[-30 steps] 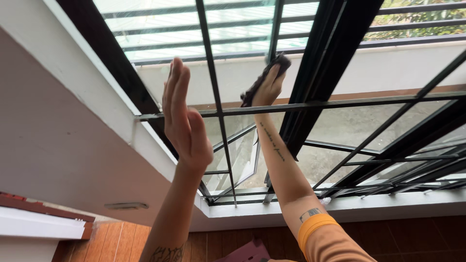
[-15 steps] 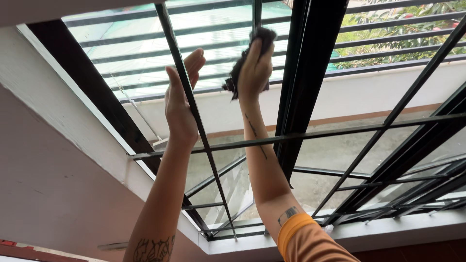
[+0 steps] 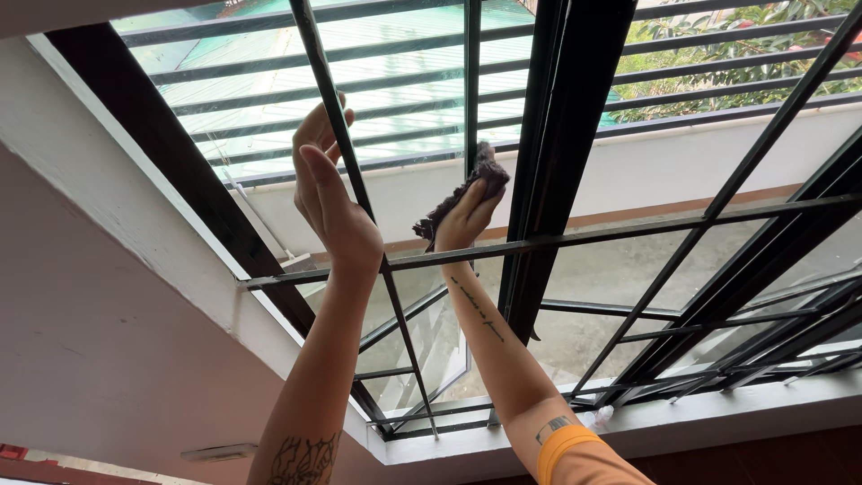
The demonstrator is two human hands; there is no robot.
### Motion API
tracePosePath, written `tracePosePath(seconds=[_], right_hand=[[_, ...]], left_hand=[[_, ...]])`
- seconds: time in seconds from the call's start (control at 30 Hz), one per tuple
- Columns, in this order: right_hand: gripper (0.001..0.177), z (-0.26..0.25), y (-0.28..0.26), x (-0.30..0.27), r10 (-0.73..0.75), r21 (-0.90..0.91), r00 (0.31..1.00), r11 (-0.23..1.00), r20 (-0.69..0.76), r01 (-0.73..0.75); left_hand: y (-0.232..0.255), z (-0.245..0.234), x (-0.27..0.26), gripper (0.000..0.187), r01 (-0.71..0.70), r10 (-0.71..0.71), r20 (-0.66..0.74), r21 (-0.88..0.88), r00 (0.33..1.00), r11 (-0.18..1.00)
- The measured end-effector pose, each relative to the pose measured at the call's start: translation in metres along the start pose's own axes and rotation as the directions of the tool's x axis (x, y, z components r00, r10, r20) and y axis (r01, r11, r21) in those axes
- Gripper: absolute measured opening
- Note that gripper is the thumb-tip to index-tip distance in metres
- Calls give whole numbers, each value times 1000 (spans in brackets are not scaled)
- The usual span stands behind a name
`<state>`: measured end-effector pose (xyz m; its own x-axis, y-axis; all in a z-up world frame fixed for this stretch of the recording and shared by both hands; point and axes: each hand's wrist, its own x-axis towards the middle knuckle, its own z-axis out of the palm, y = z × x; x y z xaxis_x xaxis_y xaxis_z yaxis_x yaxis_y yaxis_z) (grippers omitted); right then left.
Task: The person cleans a window with a metal security grille using a purple cloth and a spray bottle. They spray the cleaning solution onto the glass and wipe the surface and the metal bars with the cloth, moving systematically across the window area.
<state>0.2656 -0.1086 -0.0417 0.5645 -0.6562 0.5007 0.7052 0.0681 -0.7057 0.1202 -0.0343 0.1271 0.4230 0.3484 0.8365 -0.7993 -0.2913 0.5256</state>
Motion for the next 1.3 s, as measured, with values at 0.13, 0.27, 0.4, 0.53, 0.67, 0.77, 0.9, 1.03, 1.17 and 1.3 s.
tracePosePath(seconds=[0.13,0.27,0.4,0.53,0.67,0.77,0.9,1.03,1.17,1.3], right_hand=[[40,-9,-48,-10,87,241,940,955,329,-173],[46,-21,-91,-3,192,580,706,448,682,-681],[61,-24,-111,6,252,513,493,-15,833,-858],[56,-44,-107,-4,244,459,466,88,850,-884],[43,-69,-92,-10,300,415,478,253,825,-874],[30,-109,-100,-17,479,163,356,398,803,-903],[22,-168,-172,-13,311,-281,565,949,764,-143],[17,-158,-257,6,47,-227,726,962,686,152],[30,-72,-262,26,-365,-57,653,846,664,530],[49,8,-232,37,-214,40,794,971,569,234]], left_hand=[[-5,-13,3,52,330,-240,328,-256,914,908],[-11,-14,10,53,733,-527,535,-308,660,606],[-11,-21,22,60,591,-476,518,-73,711,803],[-16,-17,23,58,652,-531,648,69,546,755],[-13,-12,20,41,566,-583,637,266,505,780],[-4,-15,23,34,602,-585,632,225,508,766],[9,-20,40,29,662,-459,663,-74,592,746],[18,-16,51,34,718,-433,643,-275,632,640],[24,-12,62,40,747,-456,618,-365,640,555],[25,-10,69,53,776,-249,763,-468,596,423]])
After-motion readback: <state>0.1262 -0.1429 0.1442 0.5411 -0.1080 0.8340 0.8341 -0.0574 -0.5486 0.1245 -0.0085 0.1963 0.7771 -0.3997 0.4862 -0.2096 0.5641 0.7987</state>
